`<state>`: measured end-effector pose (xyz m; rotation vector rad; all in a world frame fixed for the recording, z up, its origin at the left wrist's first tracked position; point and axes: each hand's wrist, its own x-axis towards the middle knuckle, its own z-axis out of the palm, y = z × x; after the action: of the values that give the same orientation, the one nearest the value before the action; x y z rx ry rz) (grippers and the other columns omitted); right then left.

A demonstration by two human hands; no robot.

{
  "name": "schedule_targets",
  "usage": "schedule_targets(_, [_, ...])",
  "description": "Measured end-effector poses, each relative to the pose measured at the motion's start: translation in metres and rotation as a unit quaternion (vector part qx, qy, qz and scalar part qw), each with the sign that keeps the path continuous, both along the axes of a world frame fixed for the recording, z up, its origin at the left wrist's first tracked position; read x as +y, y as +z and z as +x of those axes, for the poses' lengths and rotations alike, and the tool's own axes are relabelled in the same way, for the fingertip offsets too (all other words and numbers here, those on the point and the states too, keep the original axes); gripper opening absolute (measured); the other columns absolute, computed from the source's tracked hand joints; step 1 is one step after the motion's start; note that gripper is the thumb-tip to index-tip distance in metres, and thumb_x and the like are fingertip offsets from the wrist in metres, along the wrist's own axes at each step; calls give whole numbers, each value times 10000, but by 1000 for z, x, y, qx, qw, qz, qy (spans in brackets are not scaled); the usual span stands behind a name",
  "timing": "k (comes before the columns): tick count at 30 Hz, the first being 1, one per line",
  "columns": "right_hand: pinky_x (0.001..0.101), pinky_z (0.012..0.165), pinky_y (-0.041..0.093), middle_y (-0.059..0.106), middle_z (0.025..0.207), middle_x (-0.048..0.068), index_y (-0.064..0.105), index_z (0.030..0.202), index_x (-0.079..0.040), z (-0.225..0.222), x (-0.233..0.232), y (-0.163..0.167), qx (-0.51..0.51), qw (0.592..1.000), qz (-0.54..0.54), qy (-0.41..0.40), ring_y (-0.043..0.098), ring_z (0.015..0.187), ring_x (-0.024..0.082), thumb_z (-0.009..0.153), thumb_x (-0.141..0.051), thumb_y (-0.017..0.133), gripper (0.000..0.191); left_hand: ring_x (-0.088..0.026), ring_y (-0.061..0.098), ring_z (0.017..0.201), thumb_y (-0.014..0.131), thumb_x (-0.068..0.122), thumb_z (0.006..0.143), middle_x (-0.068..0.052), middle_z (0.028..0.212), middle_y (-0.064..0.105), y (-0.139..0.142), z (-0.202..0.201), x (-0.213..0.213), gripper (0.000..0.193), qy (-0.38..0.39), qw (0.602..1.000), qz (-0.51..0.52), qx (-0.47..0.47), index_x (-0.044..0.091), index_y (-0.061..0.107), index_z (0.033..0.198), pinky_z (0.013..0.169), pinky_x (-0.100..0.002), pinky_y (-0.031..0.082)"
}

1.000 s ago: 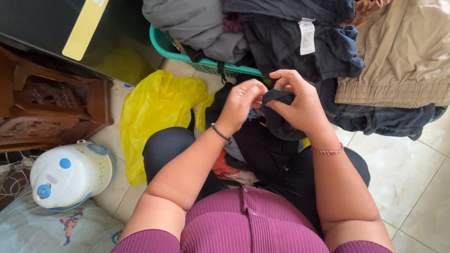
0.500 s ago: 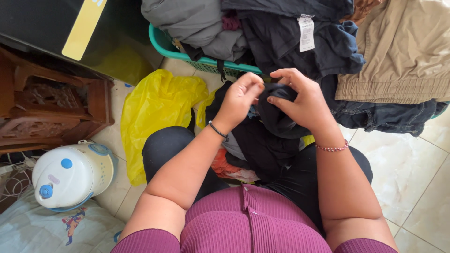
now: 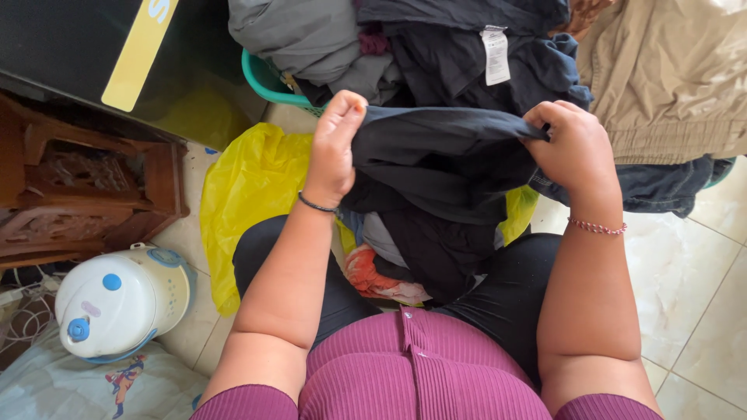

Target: The person sits on the floor in front of a laundry basket and folds clothes one at a time. They shake out a gray garment, align its sleeves, fold it, and place it on the pile in the basket, then repeat the same folding process with dark shirts and pants.

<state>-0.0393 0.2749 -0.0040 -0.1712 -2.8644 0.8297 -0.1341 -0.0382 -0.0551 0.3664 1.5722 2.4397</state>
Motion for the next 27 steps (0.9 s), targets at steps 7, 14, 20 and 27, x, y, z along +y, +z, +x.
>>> schedule_targets(7, [382,716,514,692,894,143,722,1010,-40,4,-1,-10,-34,994,-51,95,661,806,319,734,-125,855,318,-28,387,871,556,119,1067,78,919,459,2,7,-1,79,-37,999,-16,4,92,554,993,834,-188,326])
schedule_targets(14, [289,659,438,606,840,3,690,1050,-4,-6,-22,-46,-110,940,-300,119,507,739,104,929,-103,733,163,-98,541,869,799,307,853,-20,917,615,32,13,0,361,-64,953,-291,55,114,638,1112,827,-235,458])
schedule_targets(20, [228,815,448,595,984,-48,656,1148,4,-5,-31,-64,-100,854,-478,179,517,922,44,1029,-60,600,147,-413,596,1085,861,557,460,-296,1228,605,42,27,19,978,97,723,-477,491,57,665,1278,913,-457,456])
schedule_targets(27, [258,957,478,678,1127,11,644,1223,13,-1,-45,-54,-44,798,-573,181,600,1064,82,1014,-73,578,235,-301,698,1015,725,257,896,-54,1054,737,18,32,25,265,-133,834,-504,178,141,743,1133,848,-391,549])
